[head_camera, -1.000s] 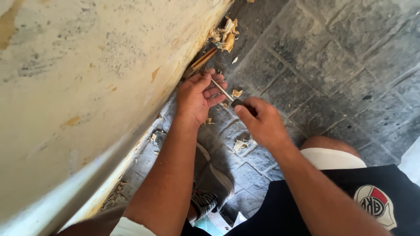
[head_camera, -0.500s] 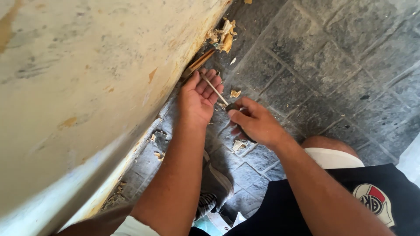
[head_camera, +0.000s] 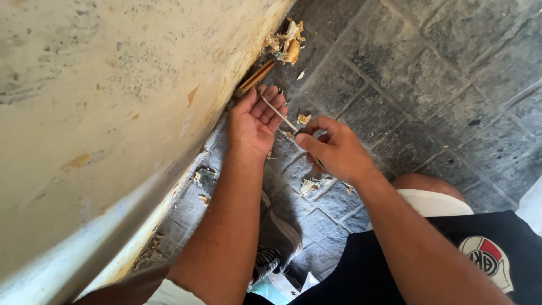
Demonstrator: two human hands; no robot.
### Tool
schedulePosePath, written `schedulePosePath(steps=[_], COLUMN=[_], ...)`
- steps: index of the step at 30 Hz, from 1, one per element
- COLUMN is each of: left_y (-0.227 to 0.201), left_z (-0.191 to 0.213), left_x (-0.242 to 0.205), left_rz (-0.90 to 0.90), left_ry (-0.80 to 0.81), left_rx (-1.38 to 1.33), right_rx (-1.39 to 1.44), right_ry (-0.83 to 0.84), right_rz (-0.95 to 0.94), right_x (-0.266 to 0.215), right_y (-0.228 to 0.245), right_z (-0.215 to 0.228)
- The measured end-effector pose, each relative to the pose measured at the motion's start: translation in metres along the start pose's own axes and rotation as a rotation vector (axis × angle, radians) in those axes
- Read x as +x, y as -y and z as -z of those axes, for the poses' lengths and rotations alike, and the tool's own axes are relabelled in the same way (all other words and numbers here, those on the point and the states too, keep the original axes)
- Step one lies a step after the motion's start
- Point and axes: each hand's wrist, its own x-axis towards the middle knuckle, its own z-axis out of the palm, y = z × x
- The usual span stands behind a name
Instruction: Scraping and prying debris from a wall and floor junction using a screwdriver and collecting it by hand.
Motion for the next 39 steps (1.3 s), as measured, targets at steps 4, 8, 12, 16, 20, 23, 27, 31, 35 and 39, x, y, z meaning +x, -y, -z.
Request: schedulePosePath(steps=[4, 8, 12, 16, 20, 23, 27, 31, 35, 39], left_y=[-0.002, -0.003, 0.003, 0.008, 0.012, 0.022, 0.027, 0.068, 0.187, 0.179], left_z=[-0.005, -0.008, -0.004, -0.003, -0.002, -0.009, -0.013, 0.044, 0.050, 0.028], left_x=[-0.005, -0.010, -0.008, -0.005, -0.009, -0.005, -0.009, 0.037, 0.018, -0.022], left_rz=[0.001, -0.023, -0.061, -0.083, -0.212, -0.267, -0.255, -0.239, -0.024, -0.440], left_ry=[0.012, 0.016, 0.016, 0.048, -0.025, -0.065, -0.013, 0.027, 0.122, 0.046], left_rx=[0.015, 0.035, 0.040, 0.033, 0.209, 0.271, 0.143, 0.132, 0.292, 0.945], right_rx=[-0.011, -0.118, -0.172, -0.253, -0.315, -0.474, -0.265, -0.073, 0.146, 0.061], right_ry=[-0.036, 0.044, -0.063, -0.027, -0.180, -0.493, -0.632, -0.431, -0.505, -0.400], right_rz=[-0.120, -0.023, 0.109, 0.117, 0.081, 0.346, 0.786, 0.587, 0.285, 0.147], right_x=[0.005, 0.000, -0.002, 0.000, 0.006, 0.015, 0.023, 0.069, 0.099, 0.080], right_y=[-0.001, 0.002, 0.009, 0.013, 0.010, 0.006, 0.016, 0.004, -0.022, -0.049], right_z=[0.001, 0.005, 0.007, 0.024, 0.067, 0.080, 0.055, 0.023, 0.038, 0.069])
